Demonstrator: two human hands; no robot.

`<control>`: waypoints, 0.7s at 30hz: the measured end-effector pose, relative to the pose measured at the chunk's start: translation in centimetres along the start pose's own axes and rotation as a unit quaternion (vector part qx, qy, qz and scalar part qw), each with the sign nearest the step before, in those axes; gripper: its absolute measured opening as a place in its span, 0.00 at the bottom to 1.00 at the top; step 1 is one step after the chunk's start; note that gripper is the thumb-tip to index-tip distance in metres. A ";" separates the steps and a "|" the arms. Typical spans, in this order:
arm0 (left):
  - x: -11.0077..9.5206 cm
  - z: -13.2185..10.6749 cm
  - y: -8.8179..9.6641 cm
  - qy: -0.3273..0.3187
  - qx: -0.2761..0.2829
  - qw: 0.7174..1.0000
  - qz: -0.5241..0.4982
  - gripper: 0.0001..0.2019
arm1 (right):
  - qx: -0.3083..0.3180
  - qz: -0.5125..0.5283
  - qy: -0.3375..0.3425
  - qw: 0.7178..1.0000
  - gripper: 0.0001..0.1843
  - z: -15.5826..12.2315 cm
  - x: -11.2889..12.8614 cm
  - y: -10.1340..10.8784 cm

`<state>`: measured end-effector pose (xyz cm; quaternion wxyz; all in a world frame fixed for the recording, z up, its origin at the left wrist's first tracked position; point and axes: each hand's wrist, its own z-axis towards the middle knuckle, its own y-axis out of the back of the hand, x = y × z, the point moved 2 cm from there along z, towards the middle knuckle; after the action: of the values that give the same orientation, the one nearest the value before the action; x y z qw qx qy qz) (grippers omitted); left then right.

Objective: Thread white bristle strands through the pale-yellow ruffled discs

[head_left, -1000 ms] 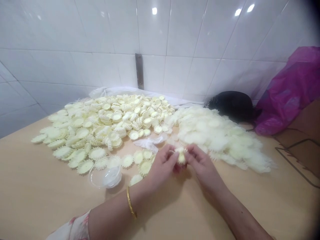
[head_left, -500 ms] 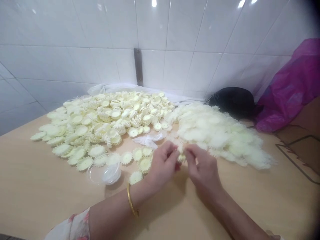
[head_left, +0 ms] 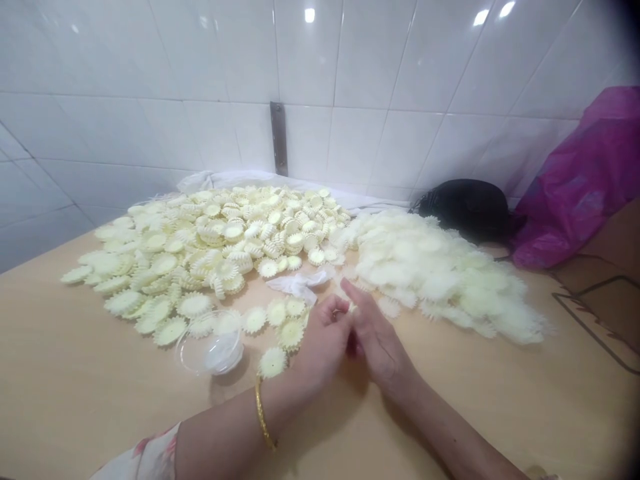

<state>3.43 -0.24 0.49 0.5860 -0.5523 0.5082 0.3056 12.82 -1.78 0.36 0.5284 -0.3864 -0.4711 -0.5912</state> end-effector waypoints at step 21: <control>-0.6 -1.4 -1.8 0.065 -0.054 0.995 -0.048 0.06 | -0.187 0.005 -0.041 0.981 0.18 1.5 -0.2 3.6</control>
<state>4.51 -1.83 1.84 0.5350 -0.6254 0.5011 0.2675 16.32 -0.23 1.10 0.4302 -0.5051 -0.3716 -0.6494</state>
